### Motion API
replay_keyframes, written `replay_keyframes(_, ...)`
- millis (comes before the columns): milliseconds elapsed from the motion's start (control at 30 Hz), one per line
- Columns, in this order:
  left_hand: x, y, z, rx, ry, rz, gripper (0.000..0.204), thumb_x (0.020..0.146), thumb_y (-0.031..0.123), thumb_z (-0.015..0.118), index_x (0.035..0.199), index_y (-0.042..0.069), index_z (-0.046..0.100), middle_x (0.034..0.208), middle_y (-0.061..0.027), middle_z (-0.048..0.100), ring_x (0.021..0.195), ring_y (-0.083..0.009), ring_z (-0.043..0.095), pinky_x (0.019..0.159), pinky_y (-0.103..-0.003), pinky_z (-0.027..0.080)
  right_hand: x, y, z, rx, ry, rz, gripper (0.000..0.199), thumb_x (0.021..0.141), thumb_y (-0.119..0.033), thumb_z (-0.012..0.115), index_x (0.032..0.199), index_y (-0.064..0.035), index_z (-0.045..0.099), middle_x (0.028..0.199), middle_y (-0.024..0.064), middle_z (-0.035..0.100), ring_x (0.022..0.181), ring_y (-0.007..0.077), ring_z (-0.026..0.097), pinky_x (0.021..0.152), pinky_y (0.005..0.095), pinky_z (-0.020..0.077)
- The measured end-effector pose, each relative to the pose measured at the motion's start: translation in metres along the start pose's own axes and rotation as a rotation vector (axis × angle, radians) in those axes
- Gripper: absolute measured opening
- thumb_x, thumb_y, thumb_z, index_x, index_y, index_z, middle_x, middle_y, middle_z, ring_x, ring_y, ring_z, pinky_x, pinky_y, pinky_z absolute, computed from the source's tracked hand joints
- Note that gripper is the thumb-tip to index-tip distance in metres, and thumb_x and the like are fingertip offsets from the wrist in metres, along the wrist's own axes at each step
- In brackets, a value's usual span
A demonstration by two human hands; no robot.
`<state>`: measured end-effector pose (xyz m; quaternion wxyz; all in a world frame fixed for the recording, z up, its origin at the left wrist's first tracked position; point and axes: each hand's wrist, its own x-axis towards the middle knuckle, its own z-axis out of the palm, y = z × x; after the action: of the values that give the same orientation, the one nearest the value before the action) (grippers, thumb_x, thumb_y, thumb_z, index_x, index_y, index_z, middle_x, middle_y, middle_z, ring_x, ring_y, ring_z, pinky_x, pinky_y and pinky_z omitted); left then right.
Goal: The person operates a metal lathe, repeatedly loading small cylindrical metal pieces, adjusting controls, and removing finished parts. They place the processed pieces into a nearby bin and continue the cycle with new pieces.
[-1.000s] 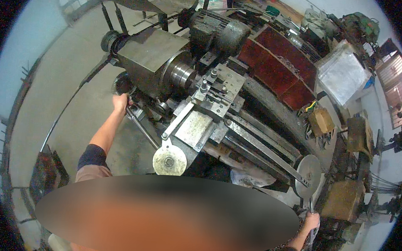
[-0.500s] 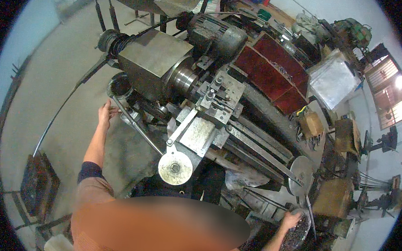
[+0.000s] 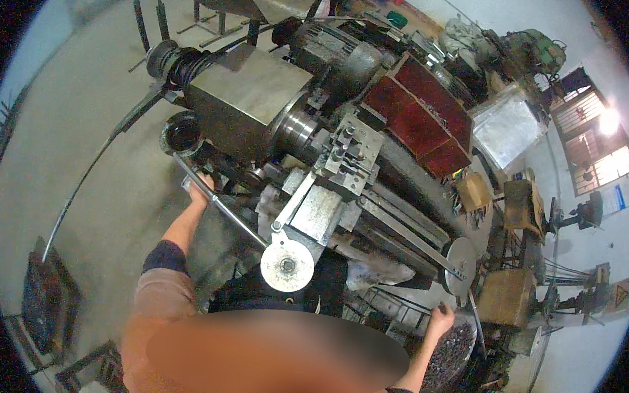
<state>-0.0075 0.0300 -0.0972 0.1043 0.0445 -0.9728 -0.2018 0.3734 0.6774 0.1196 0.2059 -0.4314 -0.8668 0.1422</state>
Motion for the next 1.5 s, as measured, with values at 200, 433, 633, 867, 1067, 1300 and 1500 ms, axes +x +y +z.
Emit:
replay_keyframes(200, 0.005, -0.009, -0.070, 0.372, -0.344, 0.084, 0.019, 0.075, 0.024, 0.050, 0.083, 0.008, 0.056, 0.076, -0.0113, 0.061, 0.072, -0.0292, 0.059, 0.066, -0.039, 0.046, 0.032, -0.111, -0.017, 0.098, 0.028, -0.372, 0.033, 0.056, -0.010, 0.059, 0.088, -0.0029, 0.060, 0.092, 0.0142, 0.058, 0.089, 0.0272, 0.053, 0.080, 0.0336, 0.0407)
replay_keyframes(433, 0.000, 0.015, -0.114, 0.084, -0.436, -0.050, 0.029, 0.075, 0.023, 0.053, 0.098, 0.006, 0.056, 0.087, -0.0169, 0.059, 0.083, -0.0318, 0.057, 0.074, -0.040, 0.045, 0.040, -0.303, -0.017, 0.398, -0.074, -0.870, 0.030, 0.055, -0.009, 0.057, 0.084, -0.0039, 0.061, 0.088, 0.0127, 0.059, 0.085, 0.0262, 0.056, 0.079, 0.0324, 0.0434)
replay_keyframes(633, 0.003, -0.018, -0.264, -0.109, 0.003, 0.000, 0.029, 0.077, 0.023, 0.053, 0.100, 0.005, 0.056, 0.088, -0.0174, 0.059, 0.082, -0.0310, 0.057, 0.071, -0.037, 0.044, 0.000, -0.472, 0.044, 0.391, -0.231, -1.434, 0.028, 0.051, -0.019, 0.061, 0.076, -0.0068, 0.064, 0.082, 0.0104, 0.059, 0.083, 0.0281, 0.051, 0.074, 0.0366, 0.0436)
replay_keyframes(867, -0.034, -0.079, -0.370, 0.632, 0.014, -0.272, 0.034, 0.083, 0.034, 0.044, 0.098, 0.006, 0.057, 0.079, -0.0172, 0.060, 0.073, -0.0331, 0.058, 0.064, -0.041, 0.044, -0.018, -0.520, 0.076, -0.164, -0.511, -1.175, 0.024, 0.051, -0.022, 0.056, 0.066, -0.0044, 0.064, 0.070, 0.0170, 0.060, 0.069, 0.0307, 0.059, 0.066, 0.0345, 0.0476)
replay_keyframes(1067, -0.118, 0.018, -0.318, 0.231, 0.113, -0.476, 0.049, 0.076, 0.048, 0.050, 0.081, 0.001, 0.059, 0.071, -0.0224, 0.057, 0.074, -0.0363, 0.057, 0.063, -0.043, 0.044, -0.019, -0.520, 0.075, -0.212, -0.527, -1.171, 0.026, 0.050, -0.022, 0.057, 0.067, -0.0043, 0.064, 0.071, 0.0184, 0.060, 0.069, 0.0312, 0.060, 0.066, 0.0341, 0.0478)
replay_keyframes(1300, -0.101, 0.043, -0.344, 0.223, -0.219, -0.277, 0.043, 0.068, 0.038, 0.062, 0.063, -0.003, 0.055, 0.066, -0.0221, 0.056, 0.066, -0.0380, 0.055, 0.061, -0.043, 0.043, -0.010, -0.486, 0.051, 0.171, -0.375, -1.335, 0.026, 0.053, -0.019, 0.056, 0.074, -0.0069, 0.065, 0.088, 0.0146, 0.061, 0.089, 0.0272, 0.056, 0.080, 0.0360, 0.0420)
replay_keyframes(1500, -0.031, 0.038, -0.311, -0.248, -0.201, -0.201, 0.026, 0.071, 0.018, 0.061, 0.064, -0.005, 0.051, 0.047, -0.0147, 0.050, 0.043, -0.0250, 0.054, 0.041, -0.036, 0.042, -0.008, -0.374, 0.031, 1.029, -0.539, -1.154, 0.059, 0.060, -0.051, 0.062, 0.090, -0.0001, 0.063, 0.098, 0.0161, 0.059, 0.096, 0.0272, 0.052, 0.087, 0.0357, 0.0353)
